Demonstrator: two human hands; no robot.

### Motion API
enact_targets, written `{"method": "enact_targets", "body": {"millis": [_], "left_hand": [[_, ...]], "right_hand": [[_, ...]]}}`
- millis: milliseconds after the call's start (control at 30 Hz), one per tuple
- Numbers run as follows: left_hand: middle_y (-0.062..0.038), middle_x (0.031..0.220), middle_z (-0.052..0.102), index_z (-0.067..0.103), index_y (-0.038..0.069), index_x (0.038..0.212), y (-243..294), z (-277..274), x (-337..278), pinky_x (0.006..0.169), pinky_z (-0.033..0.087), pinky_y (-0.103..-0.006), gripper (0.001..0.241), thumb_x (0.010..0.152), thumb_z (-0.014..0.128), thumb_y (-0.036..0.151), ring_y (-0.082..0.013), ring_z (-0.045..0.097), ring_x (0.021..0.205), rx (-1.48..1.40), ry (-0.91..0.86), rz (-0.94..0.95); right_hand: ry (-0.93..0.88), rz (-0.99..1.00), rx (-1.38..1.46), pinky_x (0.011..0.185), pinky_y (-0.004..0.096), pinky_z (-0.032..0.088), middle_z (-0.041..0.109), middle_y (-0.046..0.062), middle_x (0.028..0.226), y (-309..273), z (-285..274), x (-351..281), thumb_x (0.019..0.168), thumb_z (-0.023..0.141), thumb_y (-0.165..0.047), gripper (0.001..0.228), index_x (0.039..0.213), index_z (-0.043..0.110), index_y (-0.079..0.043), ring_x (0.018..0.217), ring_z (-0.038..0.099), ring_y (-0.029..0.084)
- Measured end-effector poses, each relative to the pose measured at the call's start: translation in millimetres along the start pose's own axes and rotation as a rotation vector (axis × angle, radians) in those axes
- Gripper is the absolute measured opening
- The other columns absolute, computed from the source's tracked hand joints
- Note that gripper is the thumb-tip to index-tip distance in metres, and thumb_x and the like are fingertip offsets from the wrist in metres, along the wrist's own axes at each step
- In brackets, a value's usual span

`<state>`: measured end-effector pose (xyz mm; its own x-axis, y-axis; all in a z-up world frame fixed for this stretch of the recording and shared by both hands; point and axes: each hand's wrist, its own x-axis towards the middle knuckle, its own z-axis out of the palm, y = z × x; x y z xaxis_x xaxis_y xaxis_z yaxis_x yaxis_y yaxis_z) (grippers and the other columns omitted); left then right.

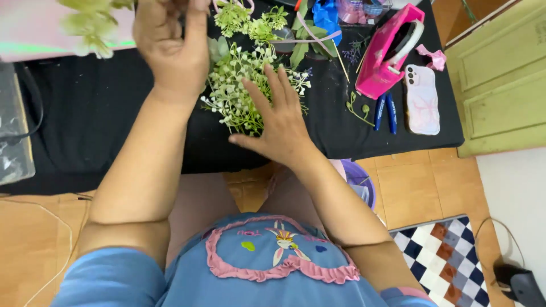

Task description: The person is preparing and arranging various greenery and flower stems, using snips to trim them.

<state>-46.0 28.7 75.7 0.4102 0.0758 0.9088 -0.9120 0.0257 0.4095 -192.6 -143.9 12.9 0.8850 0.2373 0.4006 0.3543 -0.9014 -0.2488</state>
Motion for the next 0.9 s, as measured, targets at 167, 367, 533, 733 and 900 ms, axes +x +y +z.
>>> {"method": "enact_targets", "body": {"millis": [167, 367, 533, 733, 900], "left_hand": [[-0.007, 0.099, 0.062, 0.059, 0.006, 0.113, 60, -69, -20, 0.067, 0.038, -0.0309, 0.009, 0.114, 0.064, 0.0, -0.0137, 0.043, 0.069, 0.06, -0.061, -0.121], [-0.007, 0.1, 0.07, 0.071, 0.002, 0.115, 66, -153, -90, 0.084, 0.054, -0.0255, 0.01, 0.105, 0.072, -0.001, -0.0123, 0.065, 0.092, 0.454, -0.115, -0.591], [-0.021, 0.088, 0.065, 0.074, -0.013, 0.111, 62, -177, -111, 0.066, 0.059, -0.0384, 0.014, 0.097, 0.072, -0.013, -0.0363, 0.072, 0.083, 0.594, -0.239, -0.646], [-0.017, 0.088, 0.069, 0.078, -0.005, 0.112, 48, -176, -123, 0.061, 0.058, -0.0341, 0.016, 0.097, 0.075, -0.008, -0.0275, 0.071, 0.078, 0.561, -0.201, -0.693], [-0.01, 0.102, 0.068, 0.063, -0.005, 0.125, 62, -139, -125, 0.071, 0.066, -0.0214, 0.024, 0.101, 0.065, -0.002, -0.0104, 0.07, 0.085, -0.081, 0.157, -1.02]], "right_hand": [[0.041, 0.064, 0.009, 0.118, 0.068, 0.038, 0.031, 0.018, 0.165, 22, 1, 12, 0.091, 0.09, -0.032, 0.074, 0.151, 0.048, -0.022, 0.153, 0.029, 0.049], [0.254, 0.27, 0.169, 0.094, 0.04, 0.055, 0.075, 0.012, 0.119, 72, 2, 16, 0.095, 0.07, -0.018, 0.029, 0.123, 0.072, -0.007, 0.109, 0.072, 0.029], [0.495, 0.423, 0.45, 0.078, 0.033, 0.06, 0.078, 0.003, 0.09, 111, 26, 12, 0.089, 0.081, -0.016, 0.022, 0.111, 0.081, -0.021, 0.087, 0.076, 0.018], [0.569, 0.321, 0.254, 0.103, 0.052, 0.057, 0.042, 0.015, 0.154, 85, 16, -1, 0.094, 0.083, -0.005, 0.075, 0.156, 0.045, -0.019, 0.126, 0.065, 0.038], [0.536, 0.054, 0.088, 0.118, 0.052, 0.029, 0.031, 0.015, 0.155, 22, -23, 3, 0.086, 0.073, 0.004, 0.077, 0.154, 0.043, -0.014, 0.143, 0.032, 0.04]]}}
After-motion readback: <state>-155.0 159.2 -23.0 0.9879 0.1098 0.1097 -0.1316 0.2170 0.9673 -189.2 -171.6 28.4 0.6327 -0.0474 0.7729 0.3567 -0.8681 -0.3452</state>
